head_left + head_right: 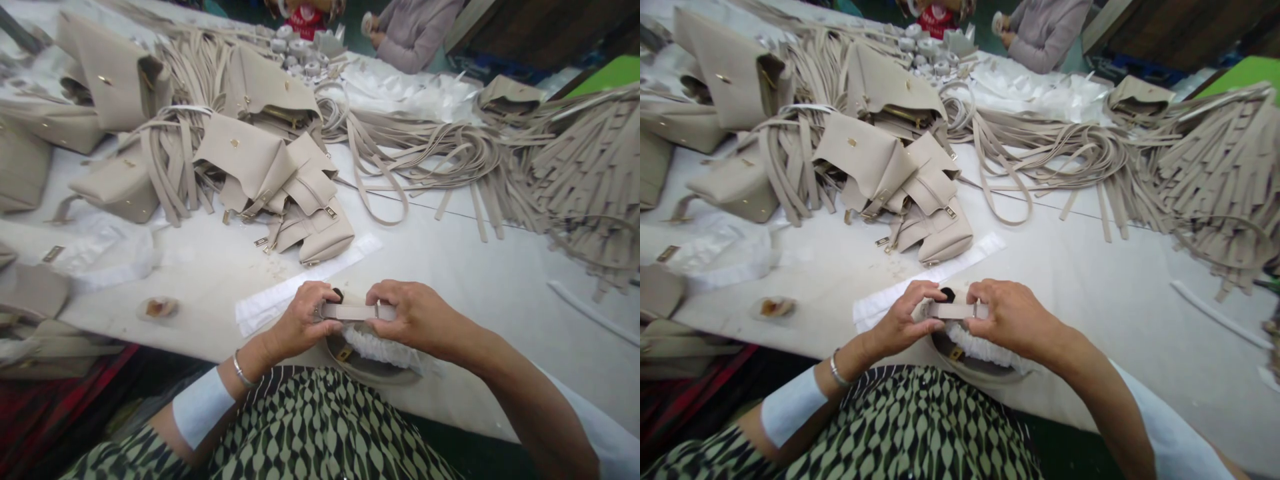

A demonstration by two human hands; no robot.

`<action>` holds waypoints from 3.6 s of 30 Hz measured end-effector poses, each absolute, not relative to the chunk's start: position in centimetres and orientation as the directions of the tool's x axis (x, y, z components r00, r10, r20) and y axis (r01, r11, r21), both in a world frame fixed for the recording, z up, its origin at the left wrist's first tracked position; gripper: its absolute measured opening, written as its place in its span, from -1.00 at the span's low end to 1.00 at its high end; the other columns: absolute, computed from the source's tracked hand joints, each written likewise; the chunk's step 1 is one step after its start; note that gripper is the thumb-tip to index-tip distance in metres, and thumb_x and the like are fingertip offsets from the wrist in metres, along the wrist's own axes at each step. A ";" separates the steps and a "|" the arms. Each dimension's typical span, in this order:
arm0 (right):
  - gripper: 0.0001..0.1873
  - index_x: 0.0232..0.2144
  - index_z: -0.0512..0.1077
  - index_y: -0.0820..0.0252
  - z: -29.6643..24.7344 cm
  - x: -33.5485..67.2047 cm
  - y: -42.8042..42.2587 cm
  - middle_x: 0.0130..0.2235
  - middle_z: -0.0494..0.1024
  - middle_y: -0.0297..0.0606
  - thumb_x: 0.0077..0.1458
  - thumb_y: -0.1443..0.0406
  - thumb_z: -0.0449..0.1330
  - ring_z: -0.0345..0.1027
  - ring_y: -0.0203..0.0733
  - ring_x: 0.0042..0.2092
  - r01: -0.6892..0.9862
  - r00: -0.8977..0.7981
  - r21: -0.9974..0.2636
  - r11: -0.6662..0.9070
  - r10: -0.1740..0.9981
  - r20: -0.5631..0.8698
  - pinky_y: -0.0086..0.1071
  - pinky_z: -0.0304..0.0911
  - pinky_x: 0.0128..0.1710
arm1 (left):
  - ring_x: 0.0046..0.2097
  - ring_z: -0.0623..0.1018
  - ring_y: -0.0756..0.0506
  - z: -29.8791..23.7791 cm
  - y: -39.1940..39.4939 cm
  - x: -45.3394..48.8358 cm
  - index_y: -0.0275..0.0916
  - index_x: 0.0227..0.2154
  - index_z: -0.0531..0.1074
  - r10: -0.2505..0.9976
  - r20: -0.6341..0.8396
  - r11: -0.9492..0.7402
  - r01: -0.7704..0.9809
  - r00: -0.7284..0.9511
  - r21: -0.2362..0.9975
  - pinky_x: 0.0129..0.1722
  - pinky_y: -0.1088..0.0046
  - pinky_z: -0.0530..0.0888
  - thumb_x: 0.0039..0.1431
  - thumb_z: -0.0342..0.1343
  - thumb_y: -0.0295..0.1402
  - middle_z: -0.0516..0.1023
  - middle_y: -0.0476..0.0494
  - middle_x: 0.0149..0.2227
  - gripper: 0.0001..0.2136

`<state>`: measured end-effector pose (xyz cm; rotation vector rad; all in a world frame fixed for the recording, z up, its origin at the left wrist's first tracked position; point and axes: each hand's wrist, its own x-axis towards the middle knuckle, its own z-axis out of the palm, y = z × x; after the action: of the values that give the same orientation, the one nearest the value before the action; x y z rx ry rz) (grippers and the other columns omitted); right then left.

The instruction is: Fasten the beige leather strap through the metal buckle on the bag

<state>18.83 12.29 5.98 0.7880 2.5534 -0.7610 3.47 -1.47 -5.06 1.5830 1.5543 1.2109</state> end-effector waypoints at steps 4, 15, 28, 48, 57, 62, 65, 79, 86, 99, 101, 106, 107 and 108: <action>-0.83 -0.35 0.40 0.16 5.6 19.3 12.7 -0.26 0.42 -0.28 -0.08 0.27 0.18 0.31 -0.22 -0.34 0.562 -0.809 -0.392 0.728 0.384 -0.446 -0.38 0.14 -0.30 | -0.03 0.34 -0.18 -6.4 -2.5 2.6 -0.23 -0.05 0.34 0.979 0.164 -0.087 0.473 -0.124 0.877 0.00 0.16 0.32 0.06 0.19 -0.20 0.40 -0.22 -0.10 -0.59; -0.81 -0.25 0.44 0.15 5.3 18.2 12.5 -0.29 0.50 -0.26 0.00 0.32 0.16 0.34 -0.17 -0.23 0.404 -0.875 -0.345 0.847 0.249 -0.415 -0.37 0.16 -0.27 | -0.33 0.40 -0.02 -7.1 -1.8 2.6 -0.30 -0.22 0.43 0.981 0.192 -0.161 0.417 -0.034 0.895 -0.31 0.44 0.42 0.13 0.12 -0.21 0.38 -0.12 -0.35 -0.74; -0.89 -0.36 0.43 0.29 5.1 16.8 11.8 -0.40 0.42 -0.20 0.08 0.45 0.09 0.23 -0.11 -0.35 -0.139 -0.932 -0.037 0.990 -0.144 -0.333 -0.26 0.02 -0.34 | -0.23 0.42 -0.10 -7.5 -1.3 3.3 -0.31 -0.17 0.33 0.989 0.124 -0.146 0.560 0.078 0.816 -0.21 0.36 0.43 0.26 -0.09 -0.17 0.39 -0.19 -0.26 -0.71; -0.88 -0.43 0.47 0.32 5.8 13.3 13.5 -0.40 0.47 -0.14 -0.05 0.45 0.13 0.32 -0.14 -0.33 0.041 -0.761 -0.330 0.943 -0.185 -0.622 -0.37 0.11 -0.33 | -0.26 0.44 -0.12 -6.8 -1.3 3.5 -0.35 -0.11 0.30 0.985 0.062 -0.155 0.680 0.159 0.717 -0.26 0.32 0.47 0.27 -0.10 -0.24 0.39 -0.20 -0.26 -0.72; -0.83 -0.28 0.46 0.28 3.9 14.9 13.0 -0.32 0.46 -0.14 0.04 0.37 0.15 0.33 -0.13 -0.31 0.173 -0.800 -0.284 0.943 -0.034 -0.600 -0.36 0.15 -0.31 | -0.22 0.43 -0.08 -7.9 -1.6 3.7 -0.29 -0.08 0.29 0.992 0.108 -0.129 0.604 0.071 0.786 -0.22 0.37 0.46 0.26 -0.10 -0.19 0.38 -0.18 -0.22 -0.69; -0.85 -0.32 0.47 0.29 4.1 15.0 12.6 -0.31 0.47 -0.11 0.12 0.38 0.09 0.32 -0.12 -0.29 0.143 -0.816 -0.265 0.954 -0.038 -0.577 -0.33 0.14 -0.28 | -0.24 0.44 -0.08 -8.3 -1.5 3.8 -0.29 -0.08 0.32 0.986 0.155 -0.157 0.576 0.052 0.802 -0.23 0.37 0.46 0.26 -0.10 -0.18 0.39 -0.19 -0.24 -0.69; -0.83 -0.33 0.48 0.28 4.3 14.9 12.7 -0.33 0.46 -0.12 0.14 0.37 0.08 0.31 -0.13 -0.28 0.156 -0.816 -0.310 0.938 -0.054 -0.576 -0.34 0.14 -0.27 | -0.27 0.44 -0.07 -8.6 -1.6 3.8 -0.29 -0.09 0.33 0.983 0.183 -0.166 0.551 0.025 0.818 -0.28 0.39 0.46 0.18 0.01 -0.11 0.39 -0.18 -0.26 -0.63; -0.88 -0.48 0.47 0.23 4.2 13.7 13.4 -0.38 0.48 -0.19 0.01 0.45 0.14 0.35 -0.15 -0.26 0.207 -0.769 -0.295 0.933 -0.031 -0.639 -0.40 0.17 -0.29 | -0.26 0.45 -0.05 -8.4 -1.5 3.9 -0.29 -0.16 0.37 0.981 0.181 -0.189 0.564 0.071 0.804 -0.26 0.43 0.45 0.26 -0.08 -0.27 0.41 -0.16 -0.28 -0.76; -0.85 -0.51 0.45 0.26 4.0 13.6 12.7 -0.38 0.49 -0.11 0.04 0.44 0.11 0.37 -0.12 -0.31 0.208 -0.752 -0.141 0.968 0.067 -0.656 -0.39 0.13 -0.43 | -0.27 0.43 -0.09 -8.4 -1.4 4.4 -0.30 -0.14 0.32 0.981 0.186 -0.170 0.685 0.050 0.709 -0.30 0.37 0.45 0.22 -0.05 -0.16 0.39 -0.19 -0.26 -0.69; -0.83 -0.45 0.46 0.25 3.7 14.7 11.8 -0.34 0.47 -0.12 0.11 0.40 0.07 0.35 -0.11 -0.29 0.215 -0.800 -0.163 0.963 0.078 -0.595 -0.38 0.14 -0.39 | -0.31 0.42 -0.07 -8.5 -0.8 4.3 -0.30 -0.21 0.35 0.979 0.188 -0.190 0.685 0.079 0.703 -0.33 0.41 0.42 0.26 -0.11 -0.14 0.39 -0.15 -0.31 -0.69; -0.85 -0.43 0.46 0.24 3.5 14.6 12.0 -0.33 0.48 -0.15 0.10 0.39 0.09 0.35 -0.15 -0.29 0.231 -0.792 -0.206 0.951 0.061 -0.608 -0.40 0.15 -0.36 | -0.32 0.41 -0.07 -8.3 -0.7 4.3 -0.29 -0.22 0.36 0.980 0.177 -0.189 0.696 0.089 0.693 -0.34 0.42 0.42 0.26 -0.12 -0.15 0.39 -0.14 -0.33 -0.70; -0.85 -0.35 0.47 0.26 2.5 14.7 11.7 -0.30 0.51 -0.11 0.08 0.38 0.09 0.39 -0.11 -0.26 0.372 -0.777 -0.216 0.903 0.176 -0.605 -0.38 0.16 -0.31 | -0.34 0.41 -0.07 -7.9 -0.9 4.5 -0.31 -0.24 0.37 0.980 0.195 -0.171 0.709 0.047 0.684 -0.37 0.42 0.40 0.27 -0.14 -0.16 0.40 -0.14 -0.36 -0.68; -0.84 -0.34 0.47 0.26 2.4 14.8 11.7 -0.29 0.52 -0.11 0.08 0.36 0.09 0.39 -0.10 -0.25 0.414 -0.765 -0.223 0.883 0.204 -0.611 -0.38 0.17 -0.31 | -0.33 0.42 -0.07 -7.9 -0.9 4.5 -0.31 -0.20 0.37 0.979 0.199 -0.171 0.706 0.042 0.687 -0.36 0.42 0.40 0.27 -0.13 -0.15 0.40 -0.14 -0.35 -0.68; -0.85 -0.32 0.47 0.25 2.4 15.0 11.8 -0.28 0.53 -0.12 0.06 0.34 0.11 0.40 -0.09 -0.25 0.447 -0.751 -0.248 0.859 0.210 -0.626 -0.38 0.16 -0.31 | -0.33 0.42 -0.07 -7.9 -1.0 4.5 -0.30 -0.17 0.37 0.979 0.198 -0.172 0.705 0.046 0.688 -0.35 0.42 0.40 0.26 -0.12 -0.15 0.41 -0.14 -0.34 -0.68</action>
<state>14.96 11.79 2.40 0.4759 2.4250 -0.5175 4.45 -0.96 -7.94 1.9246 1.6918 0.9104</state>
